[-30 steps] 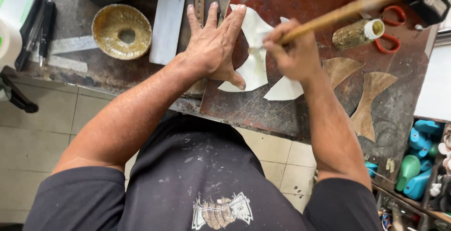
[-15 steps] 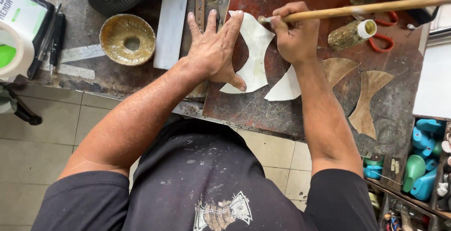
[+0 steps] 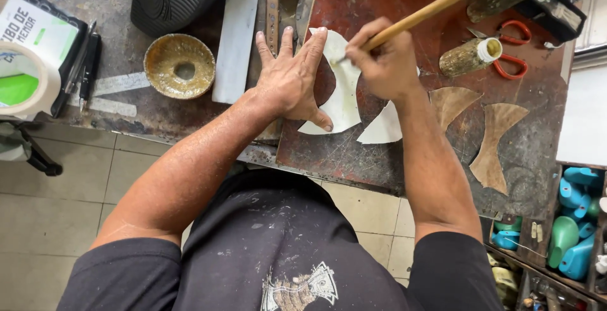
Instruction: Applying adhesive to leather components and stitching them together using a machine
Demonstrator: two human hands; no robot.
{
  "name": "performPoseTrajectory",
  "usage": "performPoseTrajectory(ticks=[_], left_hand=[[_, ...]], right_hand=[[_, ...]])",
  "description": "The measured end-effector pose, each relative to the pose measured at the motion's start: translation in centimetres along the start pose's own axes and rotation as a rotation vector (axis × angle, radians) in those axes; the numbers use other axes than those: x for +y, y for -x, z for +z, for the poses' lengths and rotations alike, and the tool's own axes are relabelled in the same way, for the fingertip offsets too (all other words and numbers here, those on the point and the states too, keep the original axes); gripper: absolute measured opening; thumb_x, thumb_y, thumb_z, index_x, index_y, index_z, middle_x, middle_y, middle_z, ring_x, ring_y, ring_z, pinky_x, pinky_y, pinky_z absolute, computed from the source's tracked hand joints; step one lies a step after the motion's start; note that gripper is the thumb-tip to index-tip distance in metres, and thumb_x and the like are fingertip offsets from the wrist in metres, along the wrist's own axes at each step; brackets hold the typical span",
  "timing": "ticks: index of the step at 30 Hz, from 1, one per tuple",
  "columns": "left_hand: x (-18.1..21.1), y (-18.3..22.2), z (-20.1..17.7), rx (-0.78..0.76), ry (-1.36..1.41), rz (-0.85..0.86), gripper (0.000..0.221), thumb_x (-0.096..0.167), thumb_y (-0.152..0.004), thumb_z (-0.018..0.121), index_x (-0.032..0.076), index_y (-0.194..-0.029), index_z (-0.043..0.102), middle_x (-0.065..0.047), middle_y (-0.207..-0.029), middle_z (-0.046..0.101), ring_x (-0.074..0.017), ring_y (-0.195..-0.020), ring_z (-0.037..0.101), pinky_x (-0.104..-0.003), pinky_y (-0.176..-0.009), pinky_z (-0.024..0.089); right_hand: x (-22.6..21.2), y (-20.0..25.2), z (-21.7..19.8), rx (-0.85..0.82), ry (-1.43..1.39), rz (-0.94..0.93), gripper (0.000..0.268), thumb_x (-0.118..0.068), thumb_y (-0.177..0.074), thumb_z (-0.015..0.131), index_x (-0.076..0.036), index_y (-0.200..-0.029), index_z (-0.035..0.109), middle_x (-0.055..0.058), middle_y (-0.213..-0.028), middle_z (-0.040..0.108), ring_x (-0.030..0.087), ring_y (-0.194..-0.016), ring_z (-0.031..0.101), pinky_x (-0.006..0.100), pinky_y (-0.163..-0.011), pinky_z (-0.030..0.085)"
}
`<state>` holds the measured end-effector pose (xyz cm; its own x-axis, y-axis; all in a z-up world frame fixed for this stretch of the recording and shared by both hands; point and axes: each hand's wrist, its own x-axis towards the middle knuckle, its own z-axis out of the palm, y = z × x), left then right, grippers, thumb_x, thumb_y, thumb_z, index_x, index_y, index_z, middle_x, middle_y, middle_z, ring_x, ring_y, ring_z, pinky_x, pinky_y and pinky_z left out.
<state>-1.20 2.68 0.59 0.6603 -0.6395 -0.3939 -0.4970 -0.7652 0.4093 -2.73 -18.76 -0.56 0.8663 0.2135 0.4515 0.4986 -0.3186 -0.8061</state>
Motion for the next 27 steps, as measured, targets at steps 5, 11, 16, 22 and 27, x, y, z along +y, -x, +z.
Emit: performPoseTrajectory(ticks=[5, 11, 16, 22, 27], left_hand=[[0.1, -0.1, 0.0, 0.008, 0.011, 0.003, 0.170, 0.087, -0.050, 0.089, 0.010, -0.159, -0.017, -0.006, -0.176, 0.004, -0.0518, -0.155, -0.009, -0.081, -0.109, -0.012], [0.5, 0.3, -0.2, 0.047, -0.036, -0.021, 0.175, 0.086, -0.054, 0.092, 0.010, -0.161, -0.023, -0.015, -0.170, -0.028, -0.0489, -0.158, -0.018, -0.079, -0.114, -0.009], [-0.1, 1.6, 4.0, 0.340, -0.050, 0.067, 0.146, 0.071, -0.060, 0.095, 0.010, -0.159, 0.007, -0.015, -0.165, 0.008, -0.0410, -0.153, 0.007, -0.084, -0.111, 0.002], [-0.5, 2.6, 6.7, 0.687, -0.064, 0.400, 0.045, 0.051, -0.071, 0.089, 0.020, -0.099, 0.073, -0.006, -0.114, 0.064, -0.0282, -0.106, 0.052, -0.051, -0.091, 0.035], [0.2, 3.0, 6.8, 0.547, -0.051, 0.389, 0.020, 0.044, -0.078, 0.081, 0.025, -0.080, 0.076, -0.007, -0.119, 0.053, -0.0304, -0.112, 0.046, -0.059, -0.097, 0.029]], right_hand=[[0.7, 0.4, -0.1, -0.080, 0.026, 0.084, 0.020, 0.010, -0.100, 0.072, -0.003, -0.104, 0.057, 0.013, -0.094, 0.068, 0.021, -0.084, 0.067, 0.031, -0.071, 0.056], [1.4, -0.7, 0.5, -0.056, 0.000, 0.058, 0.024, 0.012, -0.098, 0.073, -0.005, -0.104, 0.056, 0.013, -0.097, 0.068, 0.021, -0.089, 0.067, 0.032, -0.079, 0.058], [1.7, -2.4, 2.2, -0.030, 0.096, -0.017, 0.020, 0.010, -0.097, 0.073, -0.004, -0.099, 0.060, 0.010, -0.092, 0.066, 0.019, -0.078, 0.064, 0.031, -0.069, 0.056], [0.5, -3.8, 2.8, 0.139, 0.074, -0.032, 0.020, 0.014, -0.095, 0.071, -0.003, -0.098, 0.060, 0.013, -0.091, 0.065, 0.020, -0.076, 0.067, 0.031, -0.065, 0.062], [-2.3, -1.0, -0.2, 0.048, 0.203, 0.103, 0.012, 0.008, -0.098, 0.065, -0.001, -0.095, 0.057, 0.016, -0.081, 0.072, 0.027, -0.074, 0.075, 0.036, -0.063, 0.063]])
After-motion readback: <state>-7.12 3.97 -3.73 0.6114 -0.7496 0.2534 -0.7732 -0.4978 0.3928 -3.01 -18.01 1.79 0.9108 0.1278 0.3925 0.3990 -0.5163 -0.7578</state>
